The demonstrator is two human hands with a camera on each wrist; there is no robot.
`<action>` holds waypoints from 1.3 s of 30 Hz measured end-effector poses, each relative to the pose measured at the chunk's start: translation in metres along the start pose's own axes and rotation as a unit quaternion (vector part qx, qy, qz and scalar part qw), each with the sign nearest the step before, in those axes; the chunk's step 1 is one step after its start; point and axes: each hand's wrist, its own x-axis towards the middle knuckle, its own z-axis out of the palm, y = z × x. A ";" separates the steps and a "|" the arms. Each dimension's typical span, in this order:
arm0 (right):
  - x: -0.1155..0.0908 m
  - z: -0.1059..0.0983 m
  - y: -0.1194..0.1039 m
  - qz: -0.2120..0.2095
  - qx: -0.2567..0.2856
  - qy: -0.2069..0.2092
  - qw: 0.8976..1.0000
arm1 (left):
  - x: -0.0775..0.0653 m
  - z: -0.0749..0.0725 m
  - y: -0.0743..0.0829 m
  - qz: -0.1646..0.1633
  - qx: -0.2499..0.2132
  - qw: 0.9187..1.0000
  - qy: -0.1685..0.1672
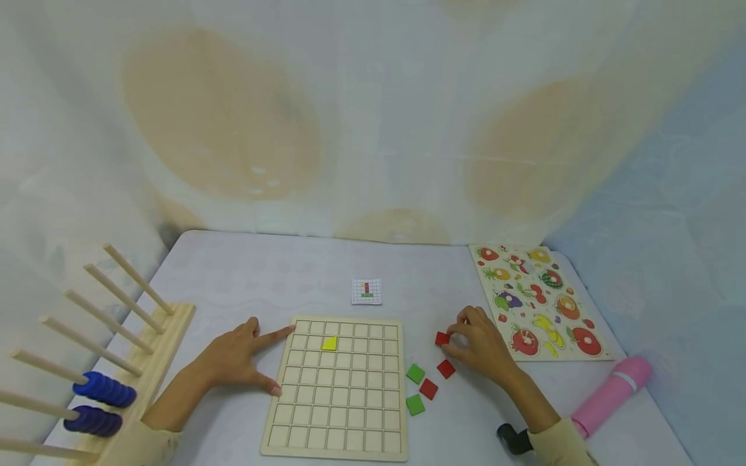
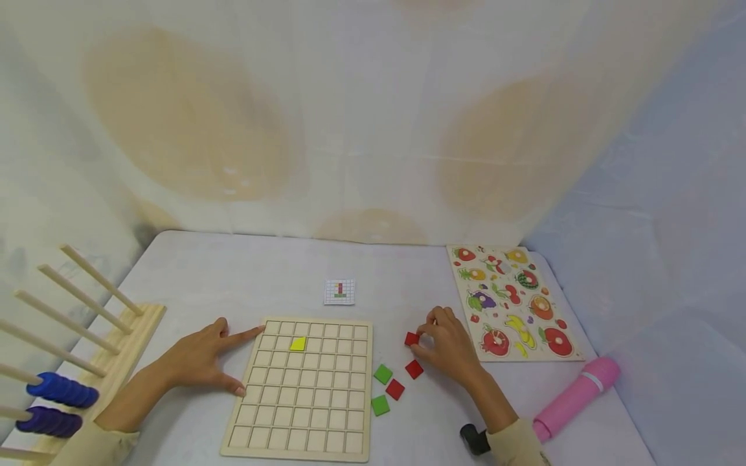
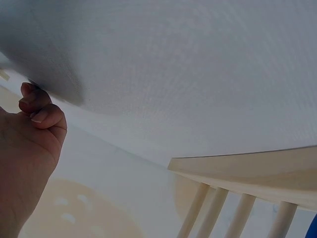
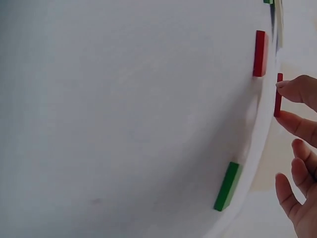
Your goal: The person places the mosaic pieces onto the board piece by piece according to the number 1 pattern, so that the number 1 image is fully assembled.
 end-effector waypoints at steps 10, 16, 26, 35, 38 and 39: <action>0.014 -0.003 -0.021 -0.012 0.010 -0.003 1.000 | 0.000 0.001 0.000 -0.001 0.000 1.000 0.002; 0.022 -0.002 -0.037 -0.030 0.014 -0.015 0.999 | -0.001 0.001 0.000 0.001 -0.006 1.000 0.002; 0.036 0.011 -0.062 -0.057 0.008 -0.039 0.998 | 0.000 -0.001 0.001 -0.002 -0.011 1.000 0.000; 0.053 0.018 -0.090 -0.086 0.030 -0.052 0.994 | 0.000 -0.001 0.001 -0.001 -0.014 1.000 0.000; 0.058 0.022 -0.099 -0.089 0.024 -0.064 0.994 | 0.000 -0.001 0.001 0.002 -0.012 1.000 0.003; 0.059 0.023 -0.101 -0.091 0.021 -0.068 0.993 | 0.000 -0.001 0.001 0.003 -0.012 1.000 0.003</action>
